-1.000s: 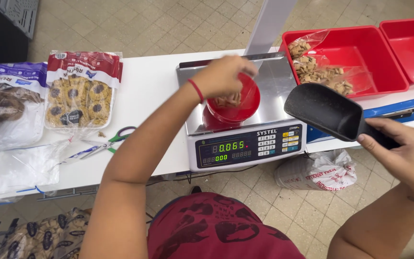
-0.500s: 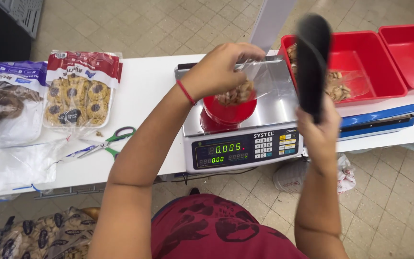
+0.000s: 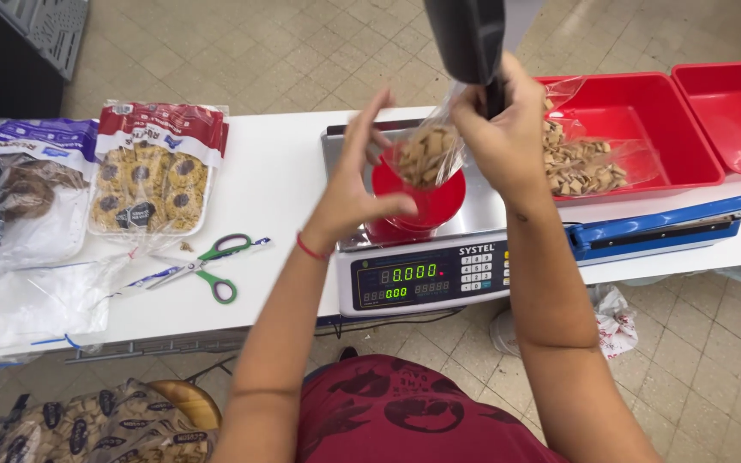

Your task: Weighing, bagging, and sealing snacks from a bulk container at a store counter

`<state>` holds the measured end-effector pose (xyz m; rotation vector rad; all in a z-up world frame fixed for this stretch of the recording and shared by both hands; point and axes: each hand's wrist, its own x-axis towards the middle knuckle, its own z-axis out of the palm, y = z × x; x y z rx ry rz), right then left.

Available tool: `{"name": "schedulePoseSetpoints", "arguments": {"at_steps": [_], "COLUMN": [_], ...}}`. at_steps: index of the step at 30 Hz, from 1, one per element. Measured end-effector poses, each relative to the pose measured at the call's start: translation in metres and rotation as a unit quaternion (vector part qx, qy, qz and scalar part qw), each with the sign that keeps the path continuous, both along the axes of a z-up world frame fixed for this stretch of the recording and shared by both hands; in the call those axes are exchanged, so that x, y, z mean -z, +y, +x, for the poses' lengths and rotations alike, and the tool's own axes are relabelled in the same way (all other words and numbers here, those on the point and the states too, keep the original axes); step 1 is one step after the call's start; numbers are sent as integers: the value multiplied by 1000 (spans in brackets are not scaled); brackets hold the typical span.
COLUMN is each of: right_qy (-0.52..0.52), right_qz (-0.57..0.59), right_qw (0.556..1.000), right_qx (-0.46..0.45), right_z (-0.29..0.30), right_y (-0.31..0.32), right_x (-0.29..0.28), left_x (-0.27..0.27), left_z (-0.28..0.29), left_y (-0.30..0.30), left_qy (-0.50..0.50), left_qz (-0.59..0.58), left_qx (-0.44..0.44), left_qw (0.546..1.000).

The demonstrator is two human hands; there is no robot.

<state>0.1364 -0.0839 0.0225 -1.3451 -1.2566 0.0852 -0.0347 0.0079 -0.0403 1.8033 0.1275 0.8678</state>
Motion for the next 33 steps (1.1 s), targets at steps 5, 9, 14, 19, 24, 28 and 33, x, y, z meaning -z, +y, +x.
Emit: {"name": "schedulePoseSetpoints", "arguments": {"at_steps": [5,9,14,19,24,28,33], "right_qy": [5,-27,12,-73,-32,41,74], "right_qz": [54,75,98,56,103,132,170], "right_qw": [998,997,995,995,994,988,982], "right_qx": [-21,-1,-25,-30,5,-68,-18], "right_z": [-12,-12,-16,-20,-42,-53,-59], "right_y": [1,-2,-16,-15,-6,-12,-13], "right_x": [-32,-46,-64,-62,-58,-68,-72], "left_x": [54,56,54,28,4,6,50], "left_z": [29,30,9,20,50,64,98], "left_y": [-6,-1,1,-22,-63,-79,-89], "left_qy": [71,-18,29,6,-239,-305,-323], "left_qz": [92,141,257,98,-302,-419,-557], "left_qx": [-141,-210,-243,-88,11,55,120], "left_qw": [983,967,935,991,923,853,755]}}
